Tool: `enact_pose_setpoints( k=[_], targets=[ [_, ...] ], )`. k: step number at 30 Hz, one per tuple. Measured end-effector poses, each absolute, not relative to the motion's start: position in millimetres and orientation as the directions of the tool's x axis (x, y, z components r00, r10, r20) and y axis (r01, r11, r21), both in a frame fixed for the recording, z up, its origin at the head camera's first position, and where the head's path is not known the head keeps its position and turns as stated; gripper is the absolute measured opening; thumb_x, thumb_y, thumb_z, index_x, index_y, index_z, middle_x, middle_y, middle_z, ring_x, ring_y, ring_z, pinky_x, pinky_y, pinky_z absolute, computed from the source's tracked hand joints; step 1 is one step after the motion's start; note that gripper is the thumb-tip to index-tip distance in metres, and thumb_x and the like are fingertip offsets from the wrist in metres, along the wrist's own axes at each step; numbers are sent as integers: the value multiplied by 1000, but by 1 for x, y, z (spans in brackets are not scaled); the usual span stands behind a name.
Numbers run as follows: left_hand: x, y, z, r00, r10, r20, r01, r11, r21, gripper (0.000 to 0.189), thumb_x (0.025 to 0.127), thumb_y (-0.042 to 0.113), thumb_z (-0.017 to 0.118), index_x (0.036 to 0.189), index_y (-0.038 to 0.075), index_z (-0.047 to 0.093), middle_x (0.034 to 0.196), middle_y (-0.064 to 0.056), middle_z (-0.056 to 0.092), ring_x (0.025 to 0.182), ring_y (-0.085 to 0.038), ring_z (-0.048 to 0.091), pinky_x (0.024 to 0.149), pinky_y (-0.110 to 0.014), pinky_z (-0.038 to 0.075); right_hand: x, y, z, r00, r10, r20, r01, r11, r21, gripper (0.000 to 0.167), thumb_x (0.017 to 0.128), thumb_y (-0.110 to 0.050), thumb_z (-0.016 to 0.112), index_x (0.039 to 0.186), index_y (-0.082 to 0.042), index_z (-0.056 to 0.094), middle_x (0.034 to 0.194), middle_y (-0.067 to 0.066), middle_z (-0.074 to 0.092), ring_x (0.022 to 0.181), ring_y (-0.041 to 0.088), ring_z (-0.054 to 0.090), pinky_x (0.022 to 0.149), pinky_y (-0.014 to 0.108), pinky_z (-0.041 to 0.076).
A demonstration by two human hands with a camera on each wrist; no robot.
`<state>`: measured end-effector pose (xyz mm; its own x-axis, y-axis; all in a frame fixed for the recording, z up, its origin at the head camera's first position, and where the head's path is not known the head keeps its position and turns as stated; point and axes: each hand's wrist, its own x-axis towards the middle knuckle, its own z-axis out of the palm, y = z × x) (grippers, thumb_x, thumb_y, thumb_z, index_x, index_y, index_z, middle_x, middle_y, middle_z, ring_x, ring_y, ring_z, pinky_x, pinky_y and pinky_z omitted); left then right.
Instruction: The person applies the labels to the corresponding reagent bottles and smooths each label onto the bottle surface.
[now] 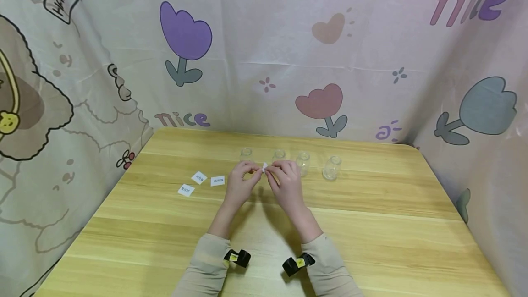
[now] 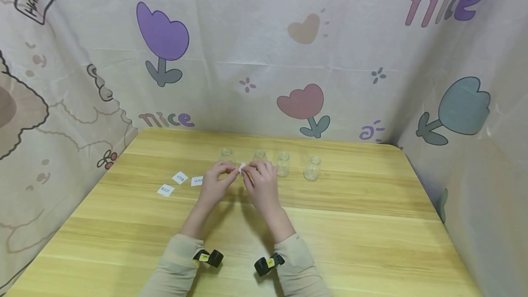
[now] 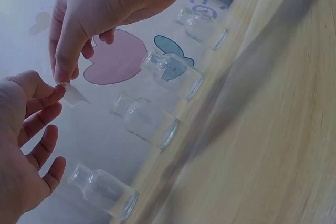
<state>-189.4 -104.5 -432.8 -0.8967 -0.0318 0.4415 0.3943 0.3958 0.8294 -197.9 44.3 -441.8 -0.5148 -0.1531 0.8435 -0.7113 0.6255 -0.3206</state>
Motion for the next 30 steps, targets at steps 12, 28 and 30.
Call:
enact_pose_setpoints(
  k=[12,28,30],
  targets=[
    [-188,-107,-429,-912,-32,408,362,401,841,8,86,11,70,87,4,74,97,-11,70,94,-26,59,85,-55,48,-197,44,-439,-515,-188,837,-716,631,-299,5,83,-10,75,86,-6,76,89,6,68,88,25,55,82,41,41],
    [-190,-107,-434,-871,16,491,427,520,740,5,84,12,71,86,8,74,96,-7,70,97,-26,56,89,-48,42,-198,45,-441,-535,-206,819,-718,622,-313,6,82,-11,76,85,-7,75,89,6,69,88,24,55,80,39,41],
    [-190,-107,-435,-853,38,521,449,563,694,5,84,12,71,86,8,74,96,-7,70,95,-26,56,89,-49,41,-199,45,-443,-540,-203,817,-717,620,-320,6,82,-11,76,85,-7,75,89,6,69,88,24,55,81,40,42]
  ],
)
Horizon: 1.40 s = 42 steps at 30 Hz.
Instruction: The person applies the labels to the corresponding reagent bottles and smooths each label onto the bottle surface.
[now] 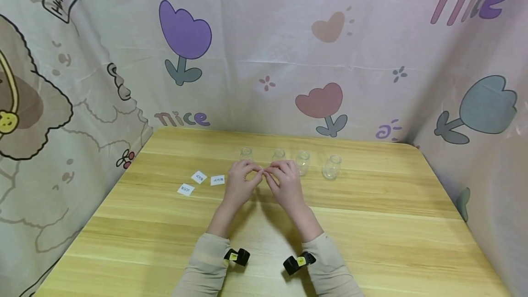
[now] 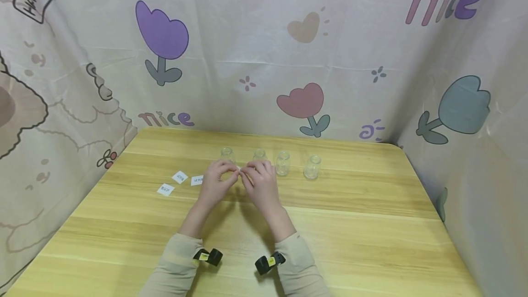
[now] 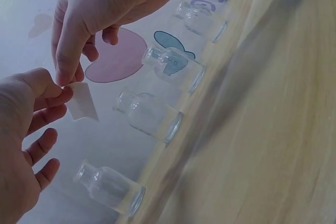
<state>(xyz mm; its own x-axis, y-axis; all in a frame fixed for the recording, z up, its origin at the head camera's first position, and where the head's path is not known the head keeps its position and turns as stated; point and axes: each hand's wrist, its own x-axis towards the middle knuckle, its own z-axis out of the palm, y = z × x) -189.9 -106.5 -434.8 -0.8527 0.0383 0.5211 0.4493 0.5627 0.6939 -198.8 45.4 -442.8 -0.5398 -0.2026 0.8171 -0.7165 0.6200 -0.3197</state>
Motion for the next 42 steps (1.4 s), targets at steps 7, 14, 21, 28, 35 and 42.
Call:
enact_pose_setpoints(
  k=[7,14,21,28,35,42],
  targets=[
    [-188,-103,-435,-816,72,573,473,654,591,7,84,15,71,82,9,73,94,-7,70,91,-26,55,85,-48,43,-200,48,-444,-571,-191,799,-701,620,-353,6,82,-12,75,83,-6,73,90,7,69,89,26,56,84,42,43],
    [-187,-103,-436,-797,63,600,482,665,570,10,83,19,73,80,10,73,94,-6,68,93,-25,53,85,-46,40,-201,48,-446,-600,-151,785,-675,622,-396,7,81,-9,75,82,-5,70,91,8,67,89,25,55,82,40,42],
    [-189,-103,-437,-767,6,642,469,688,554,3,77,15,75,78,12,74,92,-5,66,90,-25,50,81,-42,37,-201,51,-445,-633,-104,767,-653,604,-457,6,82,-9,72,82,-3,69,90,9,64,88,26,53,80,39,42],
    [-188,-104,-436,-759,-23,651,473,668,574,4,75,12,76,77,11,73,92,-6,65,88,-26,48,83,-43,36,-202,55,-445,-649,-76,757,-637,598,-487,4,82,-6,68,83,-2,70,90,11,64,90,28,53,81,41,40],
    [-190,-105,-437,-746,-47,665,465,678,569,6,74,13,75,77,11,71,93,-7,65,87,-26,49,82,-42,36,-204,58,-445,-647,-47,761,-621,611,-491,4,80,-5,70,83,-2,70,89,11,64,90,28,53,82,42,41],
    [-191,-108,-436,-723,-89,685,463,673,576,9,73,13,75,79,9,70,92,-8,65,86,-27,49,82,-40,35,-205,62,-444,-654,-25,756,-612,606,-509,4,80,-6,68,82,-3,69,88,10,63,89,28,52,83,43,40]
  ],
)
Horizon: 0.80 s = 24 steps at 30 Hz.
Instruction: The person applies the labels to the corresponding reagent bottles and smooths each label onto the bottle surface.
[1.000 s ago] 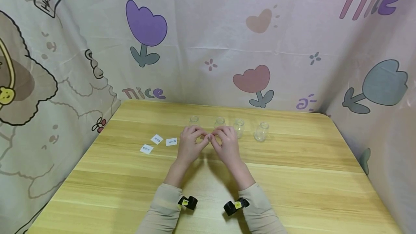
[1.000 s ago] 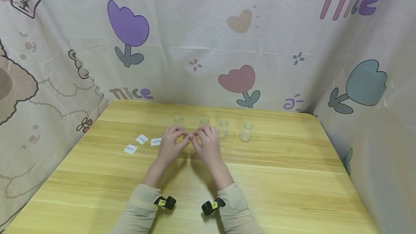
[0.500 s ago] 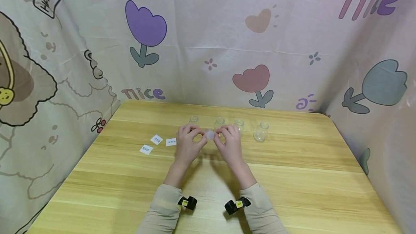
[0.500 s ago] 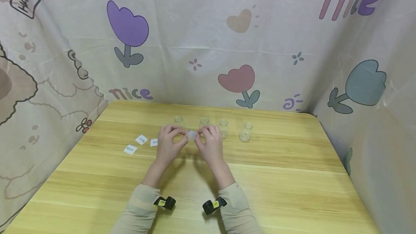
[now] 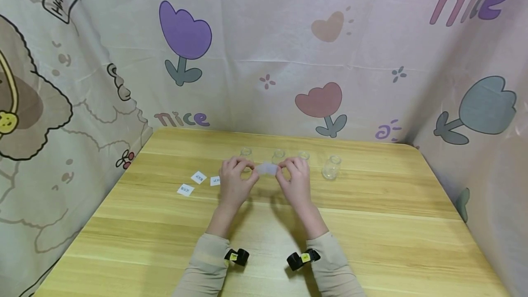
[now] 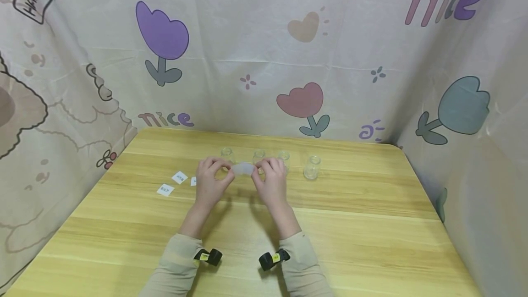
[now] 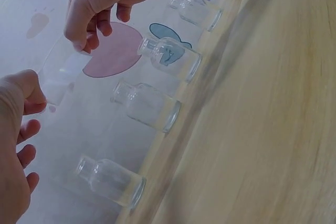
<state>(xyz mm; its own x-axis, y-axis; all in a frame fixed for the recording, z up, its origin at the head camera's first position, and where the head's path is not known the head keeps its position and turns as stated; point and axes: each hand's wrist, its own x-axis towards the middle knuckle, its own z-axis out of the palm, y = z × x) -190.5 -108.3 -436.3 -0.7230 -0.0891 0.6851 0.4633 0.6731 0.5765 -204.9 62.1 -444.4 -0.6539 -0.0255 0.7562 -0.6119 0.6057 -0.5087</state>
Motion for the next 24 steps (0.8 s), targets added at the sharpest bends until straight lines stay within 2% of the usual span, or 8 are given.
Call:
enact_pose_setpoints(
  k=[16,24],
  targets=[
    [-189,-114,-433,-734,-110,671,457,651,606,5,76,10,70,80,9,67,92,-8,62,87,-27,48,82,-40,33,-204,65,-443,-668,4,744,-591,605,-534,5,81,-7,67,82,-2,69,90,11,64,89,27,51,84,42,40],
    [-191,-123,-430,-728,-139,671,447,647,618,7,77,11,72,80,8,67,92,-11,61,91,-30,49,86,-42,34,-204,65,-443,-659,11,752,-592,609,-528,5,81,-6,68,82,-1,69,90,12,64,90,28,51,83,42,39]
  ],
)
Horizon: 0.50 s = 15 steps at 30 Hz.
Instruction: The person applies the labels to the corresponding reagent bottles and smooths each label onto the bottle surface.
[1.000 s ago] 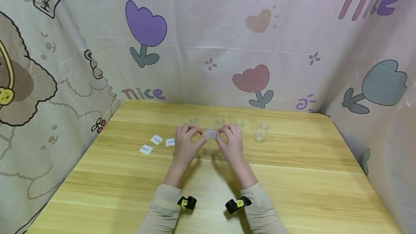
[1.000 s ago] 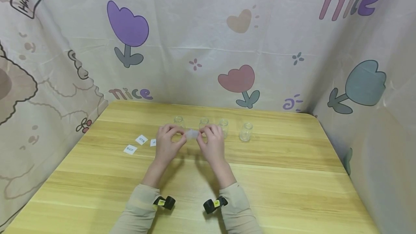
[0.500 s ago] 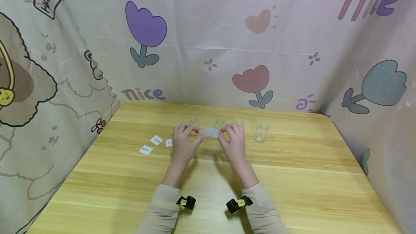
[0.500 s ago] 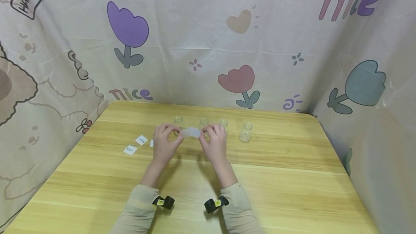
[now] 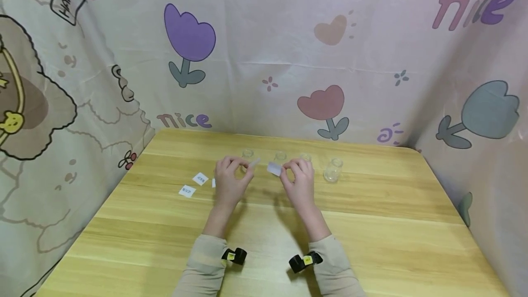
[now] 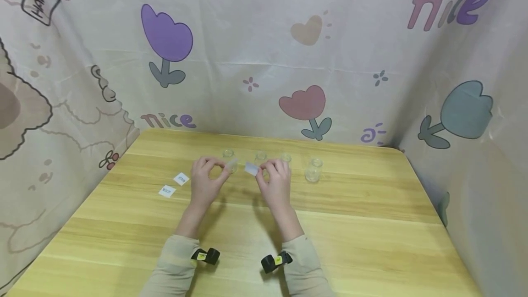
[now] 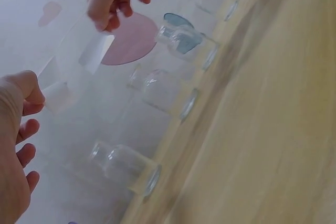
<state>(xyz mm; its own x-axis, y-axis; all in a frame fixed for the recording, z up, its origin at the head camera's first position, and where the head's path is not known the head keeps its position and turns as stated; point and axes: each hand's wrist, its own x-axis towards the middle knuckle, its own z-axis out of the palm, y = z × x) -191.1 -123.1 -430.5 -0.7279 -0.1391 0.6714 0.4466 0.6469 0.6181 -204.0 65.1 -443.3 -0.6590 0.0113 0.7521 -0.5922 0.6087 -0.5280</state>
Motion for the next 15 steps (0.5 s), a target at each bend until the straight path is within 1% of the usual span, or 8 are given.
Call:
enact_pose_setpoints(
  k=[6,10,12,15],
  targets=[
    [-191,-133,-424,-706,-171,687,448,644,620,9,75,9,74,79,7,66,92,-12,61,91,-30,47,85,-41,32,-204,68,-443,-651,16,759,-587,622,-518,5,81,-6,68,82,-1,69,91,12,63,88,27,50,81,39,38],
    [-191,-143,-419,-680,-189,708,460,642,613,7,75,7,71,78,4,66,91,-14,62,89,-32,47,84,-42,32,-203,68,-442,-639,24,769,-591,625,-510,4,79,-4,70,82,-2,68,90,11,63,87,27,50,80,38,38],
    [-191,-148,-418,-685,-207,698,456,626,633,6,75,7,70,78,4,66,91,-15,62,89,-32,47,85,-41,31,-203,67,-442,-627,25,778,-597,626,-501,4,79,-4,71,81,-2,68,89,11,62,86,27,50,80,38,38],
    [-189,-159,-417,-708,-238,665,433,598,675,6,76,8,69,78,4,66,92,-15,62,92,-32,46,87,-41,30,-203,65,-443,-617,18,787,-608,624,-491,5,79,-5,70,81,-1,68,88,11,62,85,26,50,79,38,38]
  ],
)
